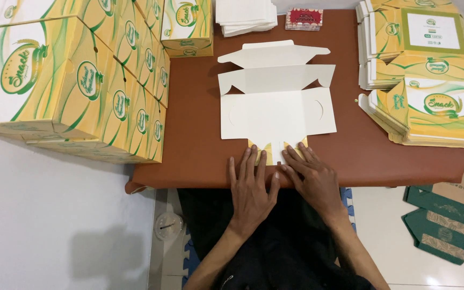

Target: Assembling a cardboard snack box by folding flaps and tucking tabs, then placing a small packet inside.

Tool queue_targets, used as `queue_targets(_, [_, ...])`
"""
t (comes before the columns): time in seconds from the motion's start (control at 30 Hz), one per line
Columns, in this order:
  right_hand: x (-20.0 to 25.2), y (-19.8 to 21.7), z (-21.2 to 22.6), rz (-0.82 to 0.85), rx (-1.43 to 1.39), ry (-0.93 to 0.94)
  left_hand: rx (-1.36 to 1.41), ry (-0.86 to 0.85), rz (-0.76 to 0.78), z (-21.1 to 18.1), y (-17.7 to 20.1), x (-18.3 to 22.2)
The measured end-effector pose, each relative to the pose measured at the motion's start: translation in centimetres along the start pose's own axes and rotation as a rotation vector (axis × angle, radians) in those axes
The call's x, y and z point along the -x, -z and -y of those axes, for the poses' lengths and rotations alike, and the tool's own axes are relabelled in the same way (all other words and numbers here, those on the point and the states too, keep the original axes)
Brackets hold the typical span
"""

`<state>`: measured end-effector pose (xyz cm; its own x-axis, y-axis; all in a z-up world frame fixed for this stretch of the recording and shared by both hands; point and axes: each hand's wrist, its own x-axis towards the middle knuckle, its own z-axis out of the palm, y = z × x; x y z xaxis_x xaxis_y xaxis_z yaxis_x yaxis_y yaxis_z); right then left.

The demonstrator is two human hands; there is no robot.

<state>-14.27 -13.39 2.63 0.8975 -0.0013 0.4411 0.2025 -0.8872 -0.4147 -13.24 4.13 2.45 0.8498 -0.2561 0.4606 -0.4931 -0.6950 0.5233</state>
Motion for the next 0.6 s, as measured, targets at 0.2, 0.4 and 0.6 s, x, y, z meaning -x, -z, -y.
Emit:
queue_targets(0.2, [-0.2,0.2,-0.7,0.016,0.01,0.038,0.024,0.003,0.025,1.7,-0.1,-0.5])
queue_targets(0.4, [-0.3,0.3,-1.4,-0.156,0.036,0.016,0.435,0.085,0.037,3.0,4.2,-3.2])
queue_targets(0.6, [0.9,3.6,-0.5,-0.21,-0.1,-0.11,0.31,0.088,0.12,5.1,5.2,-2.7])
